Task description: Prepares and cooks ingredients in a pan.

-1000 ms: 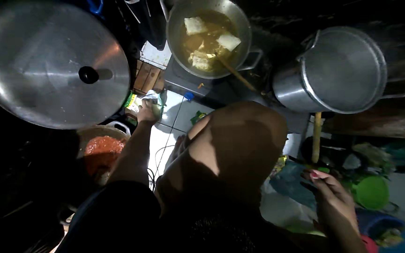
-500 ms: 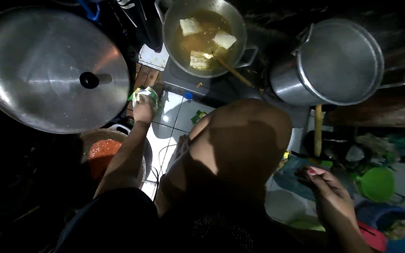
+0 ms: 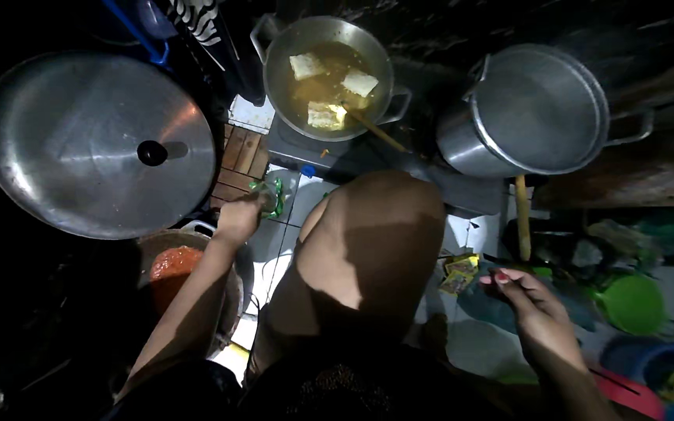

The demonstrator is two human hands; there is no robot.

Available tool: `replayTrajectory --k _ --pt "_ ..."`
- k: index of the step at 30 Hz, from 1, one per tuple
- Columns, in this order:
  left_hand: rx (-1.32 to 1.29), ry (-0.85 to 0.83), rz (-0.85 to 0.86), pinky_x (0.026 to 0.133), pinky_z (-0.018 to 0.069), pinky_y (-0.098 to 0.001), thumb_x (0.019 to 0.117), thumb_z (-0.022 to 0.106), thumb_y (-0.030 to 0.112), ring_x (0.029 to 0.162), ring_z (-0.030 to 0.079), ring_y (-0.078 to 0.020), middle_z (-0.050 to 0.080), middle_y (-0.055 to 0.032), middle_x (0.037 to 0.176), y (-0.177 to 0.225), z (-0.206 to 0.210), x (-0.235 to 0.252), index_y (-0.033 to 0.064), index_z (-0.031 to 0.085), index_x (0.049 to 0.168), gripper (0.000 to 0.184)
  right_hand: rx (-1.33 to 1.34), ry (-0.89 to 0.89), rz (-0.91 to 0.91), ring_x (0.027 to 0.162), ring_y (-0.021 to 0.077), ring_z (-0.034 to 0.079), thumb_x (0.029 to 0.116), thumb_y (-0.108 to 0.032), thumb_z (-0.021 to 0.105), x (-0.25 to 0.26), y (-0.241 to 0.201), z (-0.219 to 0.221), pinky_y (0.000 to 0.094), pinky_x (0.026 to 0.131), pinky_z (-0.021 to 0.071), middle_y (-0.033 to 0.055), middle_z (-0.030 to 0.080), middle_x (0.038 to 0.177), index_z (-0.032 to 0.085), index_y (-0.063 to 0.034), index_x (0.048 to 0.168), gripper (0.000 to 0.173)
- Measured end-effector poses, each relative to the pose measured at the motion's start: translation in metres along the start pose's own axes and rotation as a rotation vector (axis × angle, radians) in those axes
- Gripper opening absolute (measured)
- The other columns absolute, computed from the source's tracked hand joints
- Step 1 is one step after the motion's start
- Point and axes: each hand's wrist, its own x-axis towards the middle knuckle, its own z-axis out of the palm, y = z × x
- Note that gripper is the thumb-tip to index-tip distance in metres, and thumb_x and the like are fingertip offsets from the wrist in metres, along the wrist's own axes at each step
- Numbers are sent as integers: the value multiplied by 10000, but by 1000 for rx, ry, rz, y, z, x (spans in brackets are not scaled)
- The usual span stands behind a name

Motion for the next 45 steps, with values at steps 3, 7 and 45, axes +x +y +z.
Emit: replayTrajectory --k 3,7,45 --pt "-118 -2 -85 850 505 -704 997 595 108 1052 677 -484 693 -219 1223 3 -8 -4 159 626 1376 383 10 11 -12 821 25 695 1011 -97 482 -1 -4 -2 209 796 598 -37 710 919 609 6 1123 198" --pt "-265 192 -176 817 494 -720 977 632 122 978 685 -502 718 -256 1079 17 -39 -27 131 666 1319 344 25 26 4 818 33 703 1018 -84 469 -3 -8 -2 217 797 604 -40 712 912 609 -8 1118 188" --pt "-1415 835 -193 673 586 -364 761 911 160 754 669 -174 671 -133 929 78 -94 192 -14 570 1130 531 -623 -316 -390 1343 425 512 848 -109 828 259 -262 313 559 1082 467 277 490 1457 455 -52 1490 745"
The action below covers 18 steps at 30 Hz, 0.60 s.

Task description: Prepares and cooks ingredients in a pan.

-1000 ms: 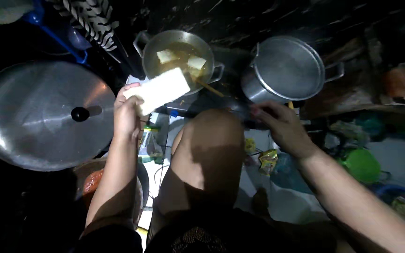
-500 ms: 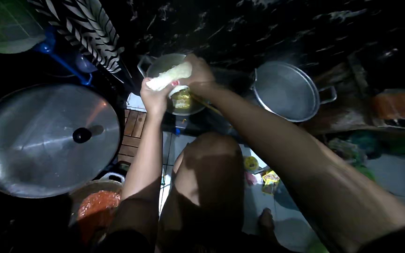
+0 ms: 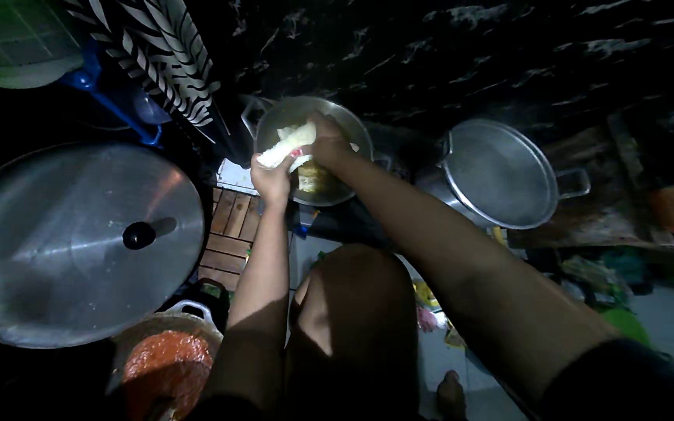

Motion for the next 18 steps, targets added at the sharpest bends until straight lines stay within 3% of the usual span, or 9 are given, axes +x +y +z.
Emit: replayTrajectory --k 3,5,8,12,15,18 --pt "235 66 21 902 552 -487 829 855 236 989 702 -290 711 -195 1047 28 11 -6 -25 624 1196 506 -114 153 -54 1311 467 541 934 -106 731 4 -1 19 565 1058 487 316 472 1474 425 -3 1517 666" --pt "353 24 23 942 529 -524 853 836 272 1041 690 -326 707 -202 1078 36 10 1 -14 621 1202 499 -124 128 -12 1304 465 546 939 -88 713 11 3 21 563 1053 491 315 471 1467 393 -4 1531 678" --pt "486 -16 -69 990 510 -558 889 802 313 1132 663 -373 683 -231 1179 31 -5 15 -12 560 1321 592 -61 41 105 1312 479 535 926 -53 717 26 16 7 584 1046 494 321 449 1478 292 -60 1580 780" --pt "461 -50 -135 976 509 -560 956 715 286 1130 656 -376 663 -248 1189 29 -4 9 -19 496 1371 560 71 73 172 1336 482 510 1039 -218 604 31 44 -15 568 1058 482 337 347 1555 126 -121 1642 776" --pt "532 -112 -147 980 506 -581 975 662 268 1163 644 -378 655 -233 1226 37 -2 7 8 499 1379 508 98 153 141 1315 433 544 1051 -219 571 7 59 -29 544 1047 499 280 383 1554 280 -118 1597 627" --pt "654 -178 -122 971 497 -617 969 663 302 1168 644 -397 661 -238 1234 45 1 14 10 524 1370 515 178 122 80 1325 409 532 1052 -251 582 -48 86 -42 549 1046 498 269 376 1562 329 -95 1573 600"
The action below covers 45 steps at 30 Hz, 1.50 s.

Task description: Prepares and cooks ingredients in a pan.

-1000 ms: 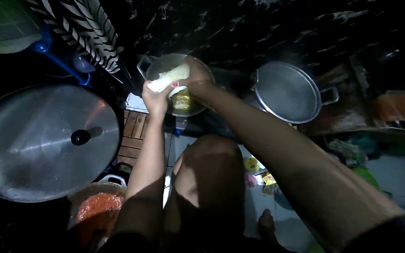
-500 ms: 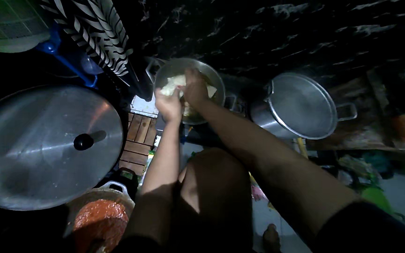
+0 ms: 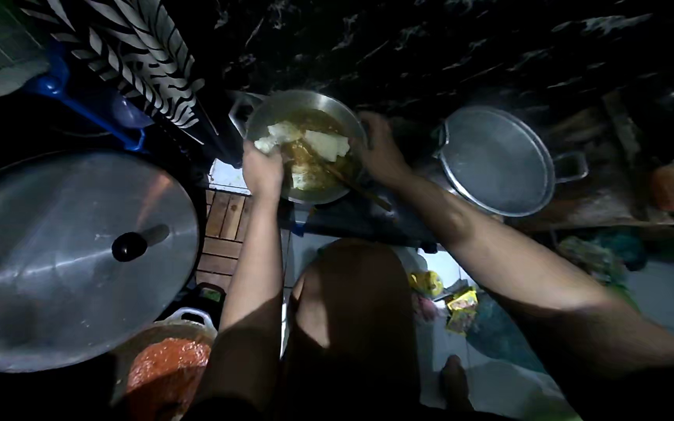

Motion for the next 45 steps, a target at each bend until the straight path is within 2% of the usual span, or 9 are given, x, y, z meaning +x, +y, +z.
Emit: replayTrajectory --k 6,9,13,17,20,22,24,30,45 --pt "150 117 94 1104 383 -630 953 682 404 1385 425 -500 426 -327 1504 -6 -10 9 -19 401 1520 761 -182 -93 78 1250 426 575 1020 -297 651 -82 81 -12 601 997 518 267 460 1482 508 -47 1441 511" --pt "-80 167 314 1111 390 -537 944 679 377 1370 451 -391 440 -261 1502 -3 -32 -44 20 421 1506 714 -430 -201 190 1234 462 580 1012 -322 644 -85 81 0 650 1015 473 279 579 1350 602 -1 1335 458" --pt "-471 -18 643 1055 482 -397 978 662 306 1322 514 -206 492 -87 1487 -7 -78 -166 90 516 1413 507 -447 -275 415 1140 463 645 984 -349 653 -74 69 26 655 933 512 276 649 1231 462 5 1432 602" --pt "-638 -250 1064 1041 497 -258 997 631 439 1253 561 -57 599 92 1320 -21 -100 -276 238 650 1130 242 -5 -214 475 1078 398 675 1033 -454 590 -49 74 49 581 928 544 278 649 1233 394 26 1500 698" --pt "-509 -603 1321 1044 495 -266 973 711 254 1183 619 -154 665 -119 1245 -20 -81 -298 61 731 1083 222 274 -305 486 640 132 555 1106 -321 454 -27 69 62 293 594 491 97 614 889 554 11 1302 398" --pt "-400 -668 1378 998 520 -268 1008 649 242 1129 641 -161 670 -131 1217 -22 -65 -296 62 718 1085 207 108 -308 394 806 185 623 1103 -210 456 -21 56 53 361 736 541 142 652 1028 575 49 1285 338" --pt "-368 -636 1393 956 534 -290 1017 625 247 1079 660 -170 698 -116 1164 -25 -63 -297 75 731 1069 209 -177 -320 266 1220 406 615 1077 -191 505 -34 37 29 595 1032 482 285 604 1336 552 95 1350 398" --pt "-278 -635 1429 919 541 -295 1022 613 252 1038 675 -178 714 -107 1118 -24 -71 -297 82 732 1027 208 -636 -218 209 1150 467 647 1007 -25 531 -72 2 1 621 882 541 284 632 1276 581 61 1298 307" --pt "-207 -756 1455 846 544 -318 1029 596 300 965 678 -177 717 -86 1084 -19 -67 -283 109 741 1078 245 -746 -92 167 1042 486 669 1021 -38 530 -125 -21 -44 598 781 558 297 623 1229 589 -11 1326 311"
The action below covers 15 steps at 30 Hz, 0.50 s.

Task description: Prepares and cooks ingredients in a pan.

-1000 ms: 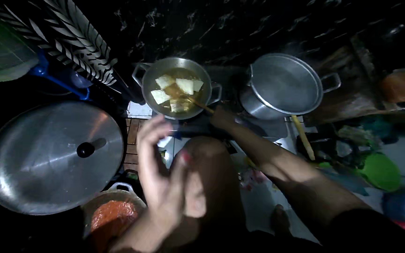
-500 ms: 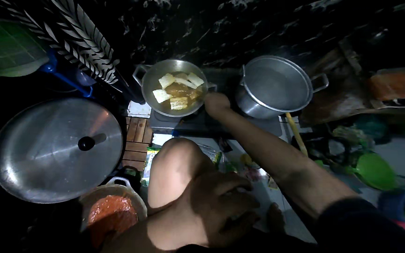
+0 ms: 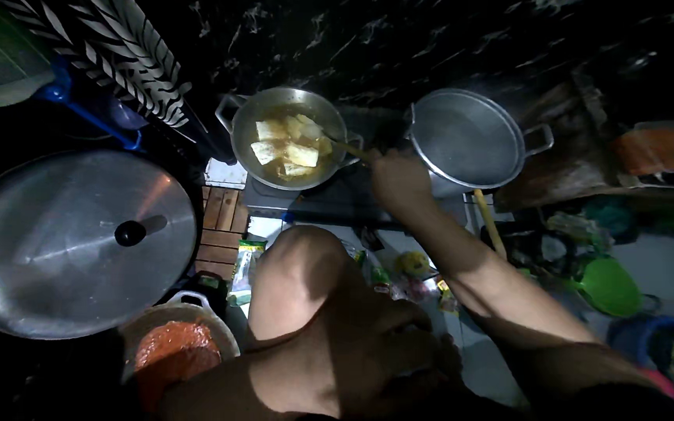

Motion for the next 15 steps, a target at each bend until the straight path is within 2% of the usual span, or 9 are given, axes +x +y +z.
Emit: replayTrajectory --k 5,8,12,15 --pt "2 -15 -22 871 531 -318 1039 582 306 981 672 -184 715 -83 1098 0 -1 4 120 735 1110 251 46 -77 -15 1068 480 667 1021 -29 513 36 -28 34 597 818 559 299 604 1289 576 -39 1393 377" --pt "-19 -40 -40 880 530 -321 1042 584 295 989 673 -187 714 -90 1102 1 -3 7 104 734 1097 249 72 -84 5 1087 464 665 1017 -9 500 53 -32 46 602 833 560 286 590 1323 586 -6 1367 360" --pt "5 6 -55 856 546 -296 1014 621 283 960 683 -170 726 -81 1075 0 0 2 114 754 1053 219 99 -17 24 1021 466 686 1020 -42 529 22 -17 20 596 786 570 272 602 1312 549 -104 1431 417" --pt "-19 -37 -90 930 542 -332 1018 622 314 1038 680 -179 719 -77 1135 0 -4 -2 130 748 1121 245 77 36 -15 907 445 697 984 -50 582 -10 -6 17 576 691 569 246 644 1222 602 -130 1378 402"
